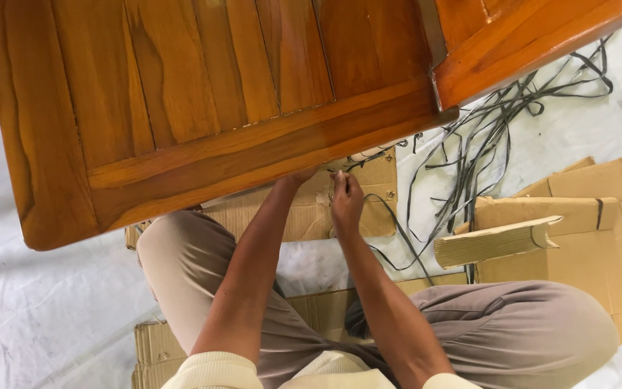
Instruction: Packaging a wooden chair with cardboard and plastic ties.
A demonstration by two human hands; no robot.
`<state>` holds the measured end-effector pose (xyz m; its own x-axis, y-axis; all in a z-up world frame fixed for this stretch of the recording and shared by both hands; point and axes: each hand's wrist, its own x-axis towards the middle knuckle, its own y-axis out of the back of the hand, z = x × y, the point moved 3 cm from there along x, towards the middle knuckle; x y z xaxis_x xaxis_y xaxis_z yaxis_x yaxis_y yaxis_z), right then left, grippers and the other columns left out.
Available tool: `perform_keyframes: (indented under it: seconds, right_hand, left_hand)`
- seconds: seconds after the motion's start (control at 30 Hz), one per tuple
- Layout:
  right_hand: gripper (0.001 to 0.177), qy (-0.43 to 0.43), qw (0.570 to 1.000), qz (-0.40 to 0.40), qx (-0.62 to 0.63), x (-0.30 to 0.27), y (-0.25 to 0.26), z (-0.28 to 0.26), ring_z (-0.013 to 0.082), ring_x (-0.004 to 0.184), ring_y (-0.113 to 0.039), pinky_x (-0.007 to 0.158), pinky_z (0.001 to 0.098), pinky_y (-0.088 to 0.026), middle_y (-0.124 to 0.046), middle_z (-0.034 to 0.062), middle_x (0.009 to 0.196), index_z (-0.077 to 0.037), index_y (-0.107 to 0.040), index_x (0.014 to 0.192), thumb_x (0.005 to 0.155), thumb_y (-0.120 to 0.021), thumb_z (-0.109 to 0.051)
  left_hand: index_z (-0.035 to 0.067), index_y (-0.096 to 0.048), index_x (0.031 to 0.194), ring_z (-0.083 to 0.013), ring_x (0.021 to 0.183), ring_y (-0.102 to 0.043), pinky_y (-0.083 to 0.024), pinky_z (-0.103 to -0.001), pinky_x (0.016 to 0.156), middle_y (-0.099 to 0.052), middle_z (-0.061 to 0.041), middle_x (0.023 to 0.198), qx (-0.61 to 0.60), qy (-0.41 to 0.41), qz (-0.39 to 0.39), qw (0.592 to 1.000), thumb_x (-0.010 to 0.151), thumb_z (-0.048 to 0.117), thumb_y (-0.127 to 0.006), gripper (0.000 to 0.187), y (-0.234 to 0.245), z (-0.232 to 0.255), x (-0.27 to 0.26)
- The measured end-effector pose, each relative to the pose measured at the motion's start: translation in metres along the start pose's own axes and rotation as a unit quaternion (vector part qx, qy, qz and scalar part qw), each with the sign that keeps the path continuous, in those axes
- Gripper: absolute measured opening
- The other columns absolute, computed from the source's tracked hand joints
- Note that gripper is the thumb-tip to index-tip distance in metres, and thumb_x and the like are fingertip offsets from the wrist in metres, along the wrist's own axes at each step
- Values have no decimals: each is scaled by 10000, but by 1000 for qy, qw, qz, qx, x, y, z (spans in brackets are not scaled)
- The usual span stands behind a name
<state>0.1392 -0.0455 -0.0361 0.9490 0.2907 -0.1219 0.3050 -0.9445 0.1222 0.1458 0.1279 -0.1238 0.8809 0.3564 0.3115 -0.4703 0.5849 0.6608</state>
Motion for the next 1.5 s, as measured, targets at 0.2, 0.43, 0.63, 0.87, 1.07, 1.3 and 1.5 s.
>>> perform_keyframes:
  seconds: [0.2, 0.43, 0.63, 0.87, 1.07, 1.3, 1.5]
  right_hand:
    - [289, 42, 985, -24, -167, 44, -12, -50, 256, 927, -706, 852, 363, -530, -758, 173, 1026, 17, -687, 1118, 1044, -557, -231]
    - [251, 175, 962, -24, -207, 79, -23, -42, 442, 1084, -665, 907, 469, -517, -726, 245, 1095, 29, -674, 1112, 993, -585, -174]
    - [261, 257, 934, -80, -236, 91, -35, -24, 426, 1150, -620, 1006, 490, -453, -716, 216, 1145, 2, -679, 1138, 967, -620, -186]
    - [371, 306, 914, -112, -243, 106, -28, 9, 448, 1162, -596, 943, 506, -459, -655, 234, 1286, 31, -614, 1290, 1033, -628, -237]
    - [313, -131, 979, -146, 57, 60, -9, -20, 135, 715, -629, 617, 289, -517, -657, 72, 819, -33, -621, 1031, 1076, -506, -320]
    - [291, -172, 975, -40, 132, 34, 12, 40, 85, 659, -480, 557, 265, -380, -572, -16, 813, -33, -660, 1051, 1099, -516, -281]
    - [314, -292, 931, -75, 207, 37, -16, 18, 129, 852, -588, 666, 327, -456, -616, -26, 1042, -192, -576, 1217, 948, -484, -60]
  left_hand:
    - [132, -598, 1387, -389, 1356, -502, -372, -506, 1172, -580, -151, 1466, -21, -13, 25, 999, 1018, 409, -588, 462, -29, -33, -7]
    - [81, -540, 1438, -421, 1332, -474, -360, -525, 1108, -537, -194, 1490, -124, -11, -7, 992, 991, 467, -619, 596, -7, -2, -4]
    - [91, -557, 1426, -419, 1330, -487, -369, -525, 1114, -552, -185, 1478, -85, -2, 1, 996, 996, 449, -605, 561, 55, 51, 2]
    - [106, -579, 1409, -415, 1327, -506, -382, -525, 1121, -574, -173, 1462, -36, 9, 14, 999, 1003, 425, -586, 516, 60, 59, 0]
    - [119, -599, 1394, -412, 1325, -522, -394, -524, 1128, -592, -162, 1448, 5, 24, 30, 999, 1008, 404, -569, 480, 44, 45, -8]
    - [134, -622, 1377, -408, 1322, -540, -407, -524, 1136, -613, -150, 1431, 57, 35, 43, 997, 1015, 379, -549, 442, 5, -4, -32]
    - [137, -629, 1367, -403, 1318, -545, -409, -521, 1133, -619, -146, 1424, 59, 46, 33, 997, 1011, 386, -553, 441, 24, 23, -12]
